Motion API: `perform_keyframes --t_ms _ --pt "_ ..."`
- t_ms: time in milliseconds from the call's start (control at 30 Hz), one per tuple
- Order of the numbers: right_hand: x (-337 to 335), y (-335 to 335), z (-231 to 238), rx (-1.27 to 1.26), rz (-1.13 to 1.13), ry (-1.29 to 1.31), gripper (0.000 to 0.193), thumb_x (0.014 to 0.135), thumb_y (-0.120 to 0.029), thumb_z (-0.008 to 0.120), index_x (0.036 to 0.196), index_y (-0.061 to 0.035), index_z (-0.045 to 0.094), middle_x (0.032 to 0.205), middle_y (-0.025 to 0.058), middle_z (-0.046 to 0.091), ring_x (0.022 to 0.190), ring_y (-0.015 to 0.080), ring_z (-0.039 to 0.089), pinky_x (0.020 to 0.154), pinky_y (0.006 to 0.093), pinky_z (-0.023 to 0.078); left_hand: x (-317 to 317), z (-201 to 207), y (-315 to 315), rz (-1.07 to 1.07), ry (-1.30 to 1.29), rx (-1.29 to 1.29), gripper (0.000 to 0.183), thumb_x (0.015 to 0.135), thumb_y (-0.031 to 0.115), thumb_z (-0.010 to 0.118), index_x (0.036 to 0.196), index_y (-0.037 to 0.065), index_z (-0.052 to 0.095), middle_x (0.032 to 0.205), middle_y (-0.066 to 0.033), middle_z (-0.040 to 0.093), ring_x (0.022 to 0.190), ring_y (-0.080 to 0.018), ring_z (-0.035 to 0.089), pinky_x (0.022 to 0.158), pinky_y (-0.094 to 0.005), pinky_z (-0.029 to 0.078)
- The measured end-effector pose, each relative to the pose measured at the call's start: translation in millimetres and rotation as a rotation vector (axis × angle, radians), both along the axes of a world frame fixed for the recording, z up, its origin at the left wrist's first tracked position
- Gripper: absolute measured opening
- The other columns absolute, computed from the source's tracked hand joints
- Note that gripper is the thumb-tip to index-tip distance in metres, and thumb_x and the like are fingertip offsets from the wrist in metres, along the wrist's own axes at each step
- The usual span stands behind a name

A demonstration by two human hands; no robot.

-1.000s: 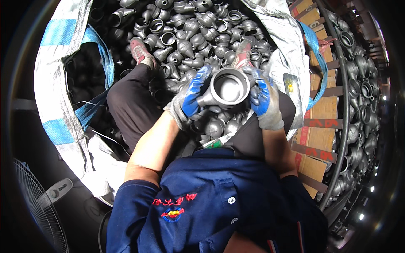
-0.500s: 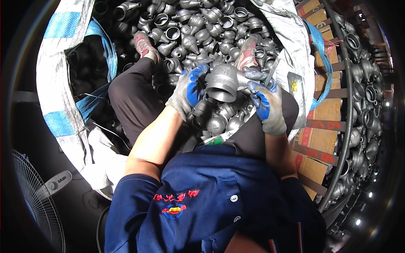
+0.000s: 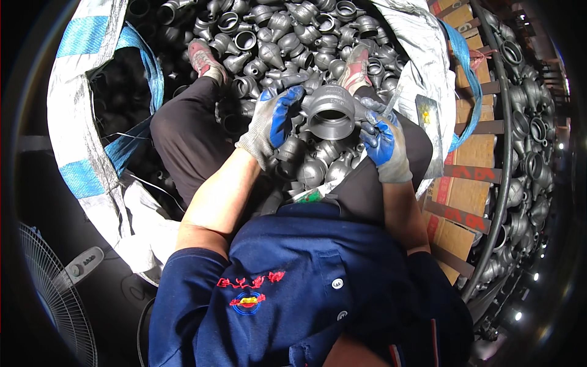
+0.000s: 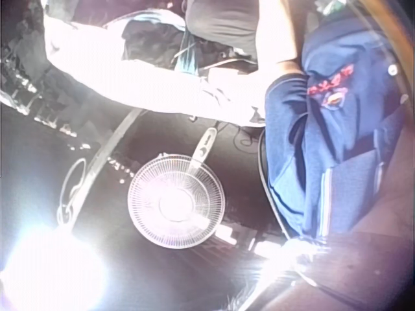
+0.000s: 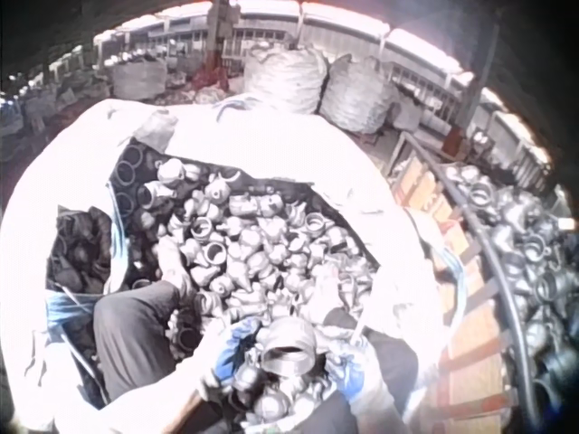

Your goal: Manually deburring metal pipe fittings using a small scraping tool while sitting at a large storage bag.

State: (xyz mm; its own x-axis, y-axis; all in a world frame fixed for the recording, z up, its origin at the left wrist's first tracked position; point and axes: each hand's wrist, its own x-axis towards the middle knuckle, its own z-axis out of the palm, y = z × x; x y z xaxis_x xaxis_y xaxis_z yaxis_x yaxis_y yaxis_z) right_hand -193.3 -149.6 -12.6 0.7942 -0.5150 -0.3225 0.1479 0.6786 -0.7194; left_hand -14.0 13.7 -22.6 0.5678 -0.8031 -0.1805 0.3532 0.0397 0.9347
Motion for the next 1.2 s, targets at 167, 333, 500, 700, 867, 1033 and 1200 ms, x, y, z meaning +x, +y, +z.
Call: perform_keyframes --t_ms 167,333,500,700,867,1033,1200 --pt "-2 -1 -2 -0.005 -0.018 -0.027 0.030 0.085 -0.001 0.051 0.115 0.0061 0.052 0.072 0.0027 0.049 0.056 0.0081 0.043 0.043 0.0189 0.034 -2 1 -3 0.029 0.372 -0.113 0.028 0.090 0.010 0.052 0.117 0.002 0.054 0.097 -0.0045 0.062 0.083 -0.0107 0.058 0.073 -0.0242 0.048" --pt "1 1 6 -0.119 -0.039 0.039 0.030 0.082 0.000 0.051 0.112 0.0066 0.054 0.071 0.0029 0.049 0.054 0.0085 0.042 0.044 0.0186 0.034 -3 7 -3 0.011 0.299 -0.118 0.030 0.090 0.007 0.051 0.119 0.001 0.051 0.103 -0.0086 0.062 0.087 -0.0138 0.060 0.078 -0.0272 0.050" --pt "5 15 27 -0.390 0.007 0.206 0.024 0.081 -0.001 0.052 0.104 0.0049 0.057 0.064 0.0019 0.051 0.047 0.0058 0.039 0.045 0.0189 0.033 -1 -3 0 -0.017 0.119 -0.063 0.033 0.086 -0.001 0.046 0.119 0.000 0.050 0.108 -0.0119 0.061 0.097 -0.0188 0.060 0.085 -0.0302 0.050" --pt "10 24 37 -0.377 -0.008 0.202 0.030 0.081 -0.001 0.055 0.110 0.0023 0.058 0.067 -0.0011 0.054 0.046 0.0020 0.042 0.042 0.0165 0.032 1 -6 1 0.013 0.156 -0.133 0.036 0.086 -0.002 0.045 0.122 -0.001 0.048 0.113 -0.0136 0.059 0.103 -0.0203 0.059 0.089 -0.0305 0.048" --pt "10 26 35 -0.297 -0.018 0.108 0.035 0.079 -0.001 0.056 0.114 0.0029 0.056 0.069 -0.0016 0.054 0.044 0.0012 0.038 0.040 0.0157 0.030 6 -20 1 -0.005 -0.365 -0.145 0.041 0.084 -0.004 0.044 0.124 -0.002 0.046 0.118 -0.0142 0.057 0.107 -0.0219 0.056 0.093 -0.0308 0.045" --pt "9 26 28 -0.212 -0.002 0.079 0.032 0.083 -0.005 0.057 0.114 0.0026 0.056 0.069 -0.0019 0.049 0.046 0.0022 0.038 0.040 0.0156 0.030 12 -15 3 0.024 -0.590 -0.165 0.043 0.082 -0.007 0.043 0.125 -0.002 0.045 0.118 -0.0140 0.056 0.106 -0.0203 0.056 0.092 -0.0297 0.045" --pt "10 25 20 -0.047 -0.094 0.182 0.025 0.090 -0.011 0.053 0.113 -0.0008 0.054 0.074 -0.0023 0.047 0.056 0.0040 0.044 0.040 0.0168 0.033 9 -3 0 0.078 0.188 -0.381 0.045 0.076 -0.008 0.046 0.121 -0.004 0.048 0.117 -0.0165 0.057 0.107 -0.0235 0.057 0.092 -0.0322 0.047"
